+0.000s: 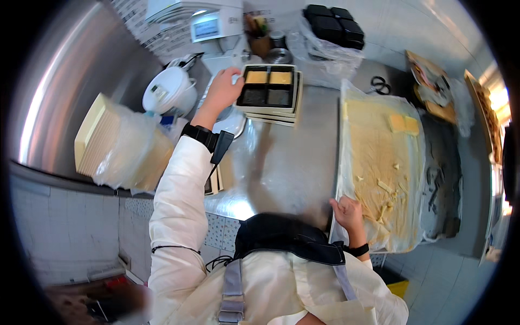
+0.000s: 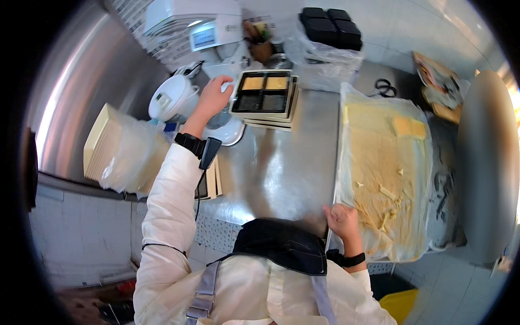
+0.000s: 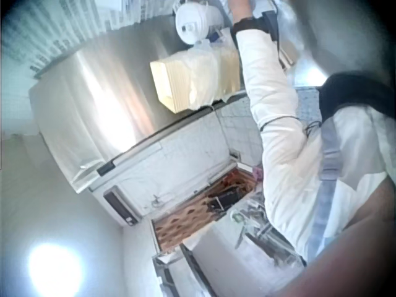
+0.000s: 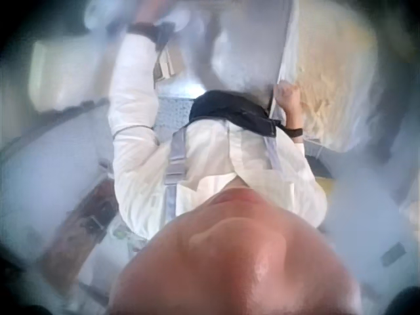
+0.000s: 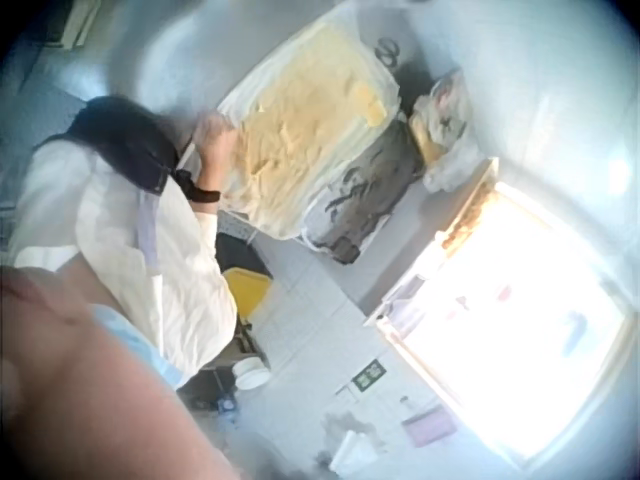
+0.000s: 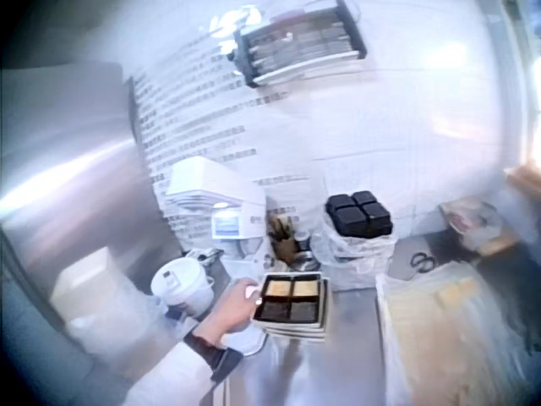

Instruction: The person places yellow and dark rectangular food items into compartmentalized trays, then closes the trays with lids. The person repeats this process for multiple trays, arranging them in a stack.

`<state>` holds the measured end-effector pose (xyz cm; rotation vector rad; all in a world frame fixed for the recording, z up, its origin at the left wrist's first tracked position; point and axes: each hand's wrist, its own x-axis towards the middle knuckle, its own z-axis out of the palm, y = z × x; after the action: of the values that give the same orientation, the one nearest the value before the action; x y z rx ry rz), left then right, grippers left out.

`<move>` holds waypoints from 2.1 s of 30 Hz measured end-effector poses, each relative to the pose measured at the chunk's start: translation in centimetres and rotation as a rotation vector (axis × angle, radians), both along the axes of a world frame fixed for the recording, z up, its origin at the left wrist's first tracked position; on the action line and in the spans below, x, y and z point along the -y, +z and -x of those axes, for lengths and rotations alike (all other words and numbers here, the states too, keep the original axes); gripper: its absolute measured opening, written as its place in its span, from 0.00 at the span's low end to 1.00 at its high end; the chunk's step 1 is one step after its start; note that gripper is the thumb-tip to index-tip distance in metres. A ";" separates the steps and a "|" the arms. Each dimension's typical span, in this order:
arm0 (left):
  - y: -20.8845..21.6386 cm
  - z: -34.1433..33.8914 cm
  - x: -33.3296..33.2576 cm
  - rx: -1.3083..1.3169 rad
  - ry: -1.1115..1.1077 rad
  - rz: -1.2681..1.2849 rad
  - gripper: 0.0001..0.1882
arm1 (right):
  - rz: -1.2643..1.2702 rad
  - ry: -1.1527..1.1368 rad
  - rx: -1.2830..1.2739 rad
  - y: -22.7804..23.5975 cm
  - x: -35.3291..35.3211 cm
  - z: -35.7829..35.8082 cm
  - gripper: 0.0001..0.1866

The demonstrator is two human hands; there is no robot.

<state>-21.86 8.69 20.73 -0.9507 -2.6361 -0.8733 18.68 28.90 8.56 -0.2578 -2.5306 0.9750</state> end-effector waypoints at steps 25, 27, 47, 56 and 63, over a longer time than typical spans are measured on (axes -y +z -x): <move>19.2 -7.9 34.3 0.004 0.468 0.308 0.14 | -0.148 0.126 -0.137 0.3 2.1 1.0 0.20; 19.3 -7.9 34.4 -0.032 0.411 0.336 0.14 | -0.141 0.089 -0.133 0.4 2.0 0.1 0.20; 17.4 0.2 38.9 -0.431 0.332 0.767 0.16 | -0.224 0.017 -0.293 2.4 2.0 -0.7 0.20; 21.1 -1.8 43.0 -0.827 0.587 0.442 0.15 | -0.267 0.021 -0.302 2.0 1.9 -2.6 0.18; 17.0 -19.4 20.4 -0.896 0.083 0.360 0.09 | -0.196 -0.218 -0.406 3.5 -0.6 0.6 0.08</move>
<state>-2.47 -11.66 37.76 -0.9843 -2.0193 0.0885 18.04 29.50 12.02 -0.2434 -2.1529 0.6172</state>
